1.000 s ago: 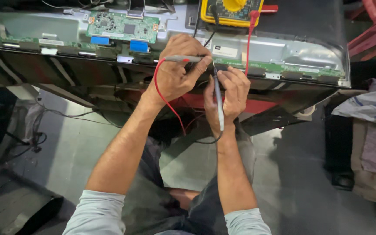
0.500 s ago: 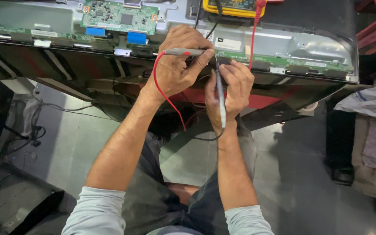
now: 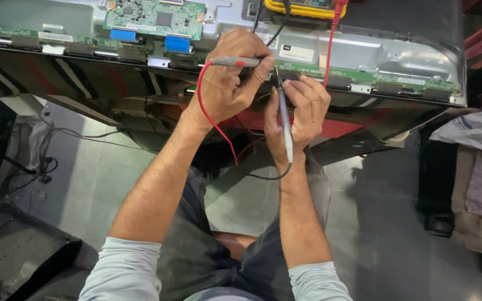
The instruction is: The person holds multimeter probes in both hands and touches them to points on a TV mainboard mounted in an opened television chassis, moving the probes between different board locations to take readings. The multimeter sits on the chassis while the person repositions the probes across the board.
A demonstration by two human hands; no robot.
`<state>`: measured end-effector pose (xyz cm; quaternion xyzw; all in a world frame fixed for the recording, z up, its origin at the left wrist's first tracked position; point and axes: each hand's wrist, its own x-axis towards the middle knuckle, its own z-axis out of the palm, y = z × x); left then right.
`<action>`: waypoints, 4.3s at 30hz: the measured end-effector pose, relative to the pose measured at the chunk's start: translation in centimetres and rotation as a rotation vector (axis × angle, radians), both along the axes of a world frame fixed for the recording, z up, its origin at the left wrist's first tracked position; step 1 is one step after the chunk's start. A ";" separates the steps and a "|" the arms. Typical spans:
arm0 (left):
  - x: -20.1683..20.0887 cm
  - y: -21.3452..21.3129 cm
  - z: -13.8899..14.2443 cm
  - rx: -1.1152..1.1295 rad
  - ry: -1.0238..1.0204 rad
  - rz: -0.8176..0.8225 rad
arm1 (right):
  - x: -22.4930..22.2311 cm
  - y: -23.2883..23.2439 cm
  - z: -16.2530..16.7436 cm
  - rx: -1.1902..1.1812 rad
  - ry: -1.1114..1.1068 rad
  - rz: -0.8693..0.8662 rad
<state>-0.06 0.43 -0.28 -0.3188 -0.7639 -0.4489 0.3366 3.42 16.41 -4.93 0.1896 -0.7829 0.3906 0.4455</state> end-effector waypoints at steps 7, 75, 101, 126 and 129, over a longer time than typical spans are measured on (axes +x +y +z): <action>-0.1 0.0 -0.1 -0.017 0.008 0.002 | -0.1 0.0 -0.1 -0.002 -0.004 0.000; 0.8 0.5 1.4 -0.016 -0.030 0.024 | 0.4 -0.2 1.0 0.016 0.036 -0.042; 0.6 0.4 1.0 -0.010 -0.012 0.020 | 0.2 -0.1 0.3 0.004 0.034 -0.020; 0.0 0.1 0.3 -0.019 0.022 -0.007 | -0.2 0.0 0.0 0.011 0.023 -0.008; 0.1 0.1 0.4 -0.035 0.028 -0.003 | 0.1 0.3 0.2 0.006 0.015 0.015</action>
